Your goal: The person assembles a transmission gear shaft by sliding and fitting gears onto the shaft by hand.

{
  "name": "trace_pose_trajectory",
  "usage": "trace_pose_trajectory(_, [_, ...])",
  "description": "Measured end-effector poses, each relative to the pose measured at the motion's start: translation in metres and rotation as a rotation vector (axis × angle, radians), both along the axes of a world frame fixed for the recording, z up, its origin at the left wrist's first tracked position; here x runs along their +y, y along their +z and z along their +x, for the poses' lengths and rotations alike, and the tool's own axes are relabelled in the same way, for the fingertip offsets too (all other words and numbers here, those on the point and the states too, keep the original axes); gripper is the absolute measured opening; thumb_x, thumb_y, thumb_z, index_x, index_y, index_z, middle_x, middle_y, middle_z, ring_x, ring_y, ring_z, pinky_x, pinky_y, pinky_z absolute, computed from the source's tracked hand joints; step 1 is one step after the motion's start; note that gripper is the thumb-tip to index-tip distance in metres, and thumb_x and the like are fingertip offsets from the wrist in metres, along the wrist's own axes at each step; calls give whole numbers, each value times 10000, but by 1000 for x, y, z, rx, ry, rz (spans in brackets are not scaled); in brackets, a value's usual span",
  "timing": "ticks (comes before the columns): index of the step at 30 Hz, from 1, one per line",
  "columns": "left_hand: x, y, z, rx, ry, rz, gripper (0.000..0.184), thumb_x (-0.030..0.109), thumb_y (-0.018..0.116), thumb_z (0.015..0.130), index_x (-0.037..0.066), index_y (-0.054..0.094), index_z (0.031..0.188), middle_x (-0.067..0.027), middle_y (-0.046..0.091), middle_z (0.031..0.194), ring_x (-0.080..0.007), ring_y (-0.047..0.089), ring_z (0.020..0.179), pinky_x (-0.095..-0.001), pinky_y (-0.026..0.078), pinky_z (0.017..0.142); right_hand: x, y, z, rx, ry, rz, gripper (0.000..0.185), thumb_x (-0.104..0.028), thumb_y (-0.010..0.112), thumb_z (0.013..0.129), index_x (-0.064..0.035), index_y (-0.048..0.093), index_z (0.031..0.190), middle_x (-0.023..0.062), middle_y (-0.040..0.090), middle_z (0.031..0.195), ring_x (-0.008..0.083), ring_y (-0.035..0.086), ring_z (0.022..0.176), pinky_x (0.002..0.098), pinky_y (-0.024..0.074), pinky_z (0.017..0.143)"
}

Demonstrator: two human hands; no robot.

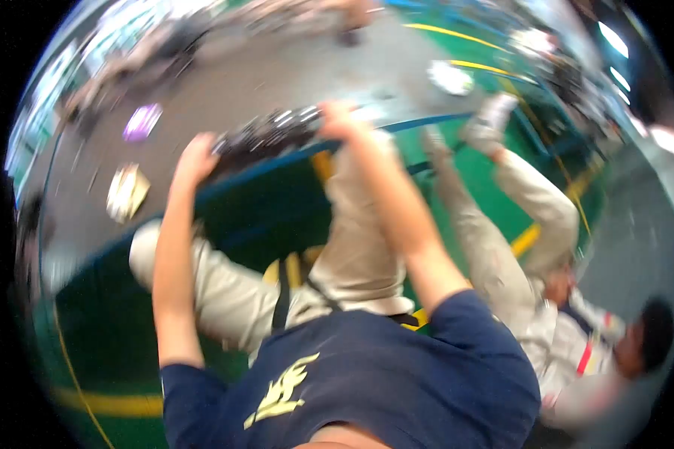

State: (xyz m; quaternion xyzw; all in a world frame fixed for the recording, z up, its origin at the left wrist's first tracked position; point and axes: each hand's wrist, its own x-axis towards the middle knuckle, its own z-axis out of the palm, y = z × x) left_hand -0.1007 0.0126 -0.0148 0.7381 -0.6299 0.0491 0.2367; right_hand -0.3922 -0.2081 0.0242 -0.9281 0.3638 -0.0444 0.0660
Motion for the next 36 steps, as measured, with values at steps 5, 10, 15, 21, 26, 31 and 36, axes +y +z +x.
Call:
trace_pose_trajectory(5, [-24, -7, 17, -35, 133, 81, 250, 61, 592, 732, -31, 605, 965, -293, 609, 1016, -468, 580, 1004, -527, 476, 905, -11, -12, 23, -129, 47, 25, 466, -193, 729, 645, -65, 646, 1086, 179, 676, 1055, 375, 622, 1046, 453, 438, 987])
trace_pose_trajectory(10, [-13, 0, 11, -19, 133, 148, 280, 50, 571, 722, -70, 615, 971, -319, 610, 981, -497, 581, 965, -533, 473, 900, 5, -26, 37, -269, 67, 3, 811, -156, 735, 653, 33, 392, 1364, 211, 629, 1144, 388, 556, 1116, 418, 423, 979])
trace_pose_trajectory(15, [-9, 0, 8, -26, 39, 71, 223, 69, 632, 630, -96, 649, 778, -313, 646, 769, -487, 645, 782, -521, 517, 775, 7, -36, 51, -196, 60, -27, 620, -217, 753, 666, -42, 535, 1220, 184, 655, 1122, 346, 573, 1130, 437, 403, 989])
trace_pose_trajectory(21, [4, 18, -11, 26, 0, 147, 324, 158, 782, 651, -83, 647, 822, -238, 661, 719, -379, 667, 670, -453, 528, 683, 6, -30, 46, -217, 53, -40, 462, -205, 750, 686, -78, 594, 1101, 117, 687, 1025, 311, 629, 1027, 395, 466, 906])
trace_pose_trajectory(26, [1, 12, -2, 45, -94, 84, 337, 190, 806, 693, -89, 629, 756, -216, 640, 646, -288, 632, 580, -442, 506, 632, -6, -26, 39, -193, 63, 22, 357, -214, 747, 702, -102, 659, 1029, 98, 696, 1014, 286, 608, 1055, 395, 459, 903])
trace_pose_trajectory(31, [-7, 14, 8, 58, -79, 174, 334, 180, 813, 688, -98, 678, 813, -222, 659, 664, -278, 638, 585, -427, 512, 640, -14, -55, 47, -238, -36, -187, 170, -236, 727, 711, -174, 750, 868, 11, 715, 949, 224, 599, 1006, 381, 420, 874])
trace_pose_trajectory(36, [-12, 9, 21, 111, -108, 172, 349, 183, 828, 683, -102, 649, 773, -182, 619, 599, -223, 556, 528, -408, 477, 577, -15, -41, 24, -343, 34, -117, 148, -220, 701, 719, -134, 754, 827, 75, 740, 889, 261, 683, 949, 396, 505, 832])
